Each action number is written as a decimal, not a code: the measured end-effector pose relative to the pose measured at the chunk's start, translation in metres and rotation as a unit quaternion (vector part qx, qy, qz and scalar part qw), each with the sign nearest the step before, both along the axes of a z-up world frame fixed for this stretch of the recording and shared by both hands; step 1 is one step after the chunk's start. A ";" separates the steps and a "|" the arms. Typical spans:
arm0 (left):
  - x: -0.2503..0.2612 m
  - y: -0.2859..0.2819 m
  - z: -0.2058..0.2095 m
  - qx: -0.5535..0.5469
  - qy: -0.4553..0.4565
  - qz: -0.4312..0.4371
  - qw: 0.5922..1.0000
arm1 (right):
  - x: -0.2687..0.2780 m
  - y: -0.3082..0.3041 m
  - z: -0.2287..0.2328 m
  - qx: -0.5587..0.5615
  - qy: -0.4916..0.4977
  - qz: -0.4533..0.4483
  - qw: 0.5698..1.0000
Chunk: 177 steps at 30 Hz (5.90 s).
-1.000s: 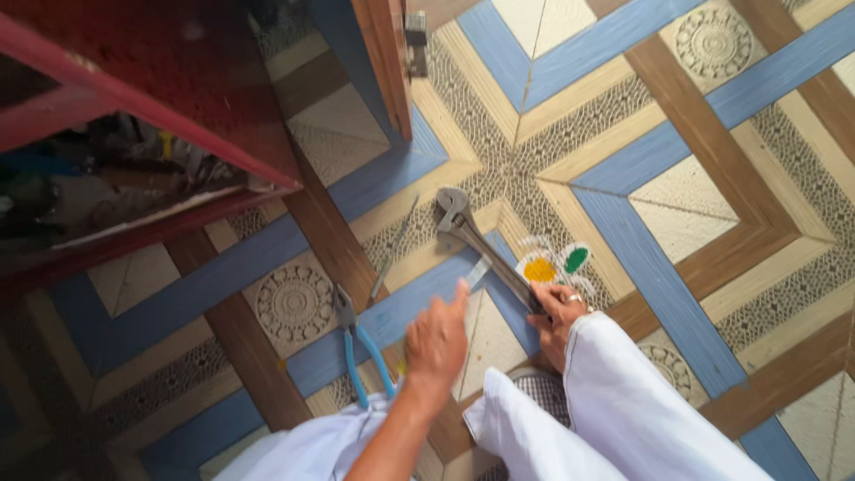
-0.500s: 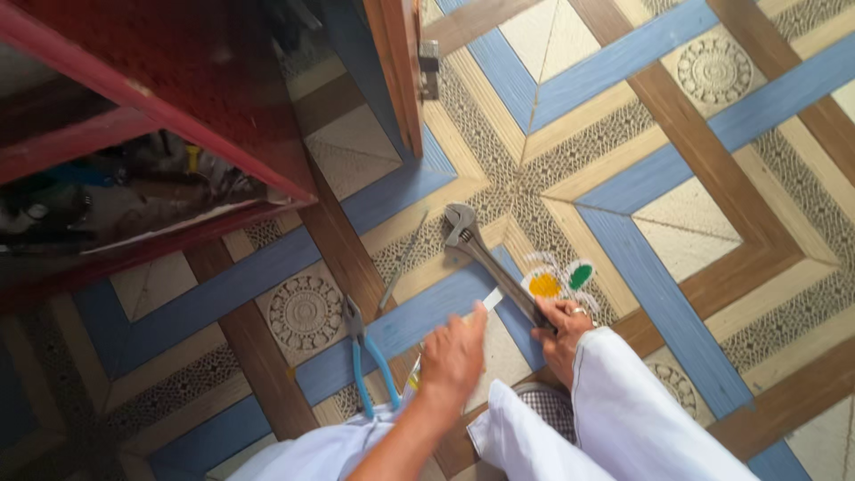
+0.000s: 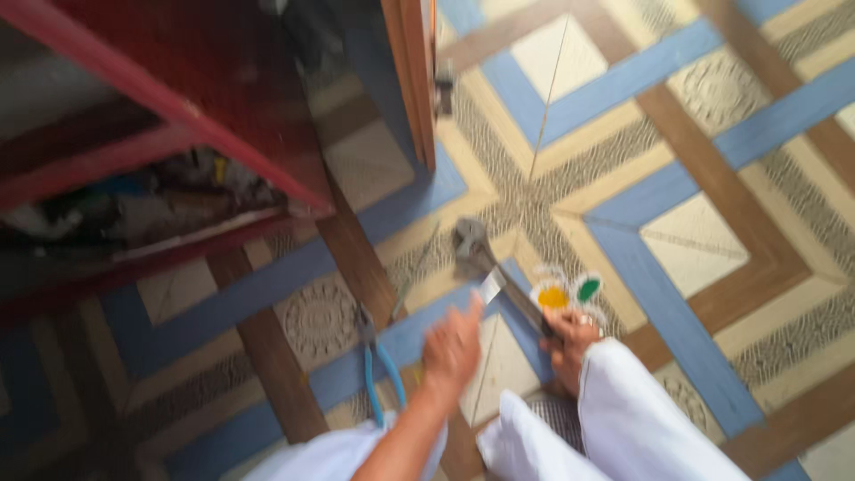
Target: The person sits on a patterned floor and uses a screwdriver and pliers to manipulate a metal tool. They also use a pipe wrench to adjust a blue metal bar. The person handles various tools, including a hammer and pliers, while working on the floor.
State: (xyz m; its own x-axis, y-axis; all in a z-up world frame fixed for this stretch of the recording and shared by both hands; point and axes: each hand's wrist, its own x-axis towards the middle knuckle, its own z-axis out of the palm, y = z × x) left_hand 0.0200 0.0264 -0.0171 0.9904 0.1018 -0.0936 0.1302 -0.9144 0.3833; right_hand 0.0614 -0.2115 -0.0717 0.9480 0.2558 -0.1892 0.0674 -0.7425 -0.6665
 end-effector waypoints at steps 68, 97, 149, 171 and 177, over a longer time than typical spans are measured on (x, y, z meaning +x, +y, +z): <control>0.013 0.004 -0.051 -0.012 0.065 0.093 0.993 | 0.005 0.001 -0.008 -0.255 -0.236 -0.019 0.938; 0.010 -0.011 0.011 -0.127 -0.005 0.187 0.974 | 0.004 -0.001 -0.014 -0.239 -0.239 -0.041 0.940; -0.093 -0.033 -0.042 -0.051 0.120 0.038 0.991 | 0.005 0.008 0.006 -0.349 -0.273 -0.043 0.896; -0.058 -0.010 0.355 -0.708 -0.064 -0.005 0.704 | 0.110 0.056 0.476 0.210 0.215 0.139 0.944; -0.077 -0.006 0.353 -0.783 -0.079 0.010 0.617 | 0.072 0.090 0.490 0.356 0.162 0.067 0.918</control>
State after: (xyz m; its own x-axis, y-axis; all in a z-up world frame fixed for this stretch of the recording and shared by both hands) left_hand -0.0570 0.0209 0.3360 0.9998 0.0205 0.0052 -0.0163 0.5952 0.8034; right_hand 0.1333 -0.1219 0.4179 0.8223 0.5346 -0.1949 -0.1612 -0.1097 -0.9808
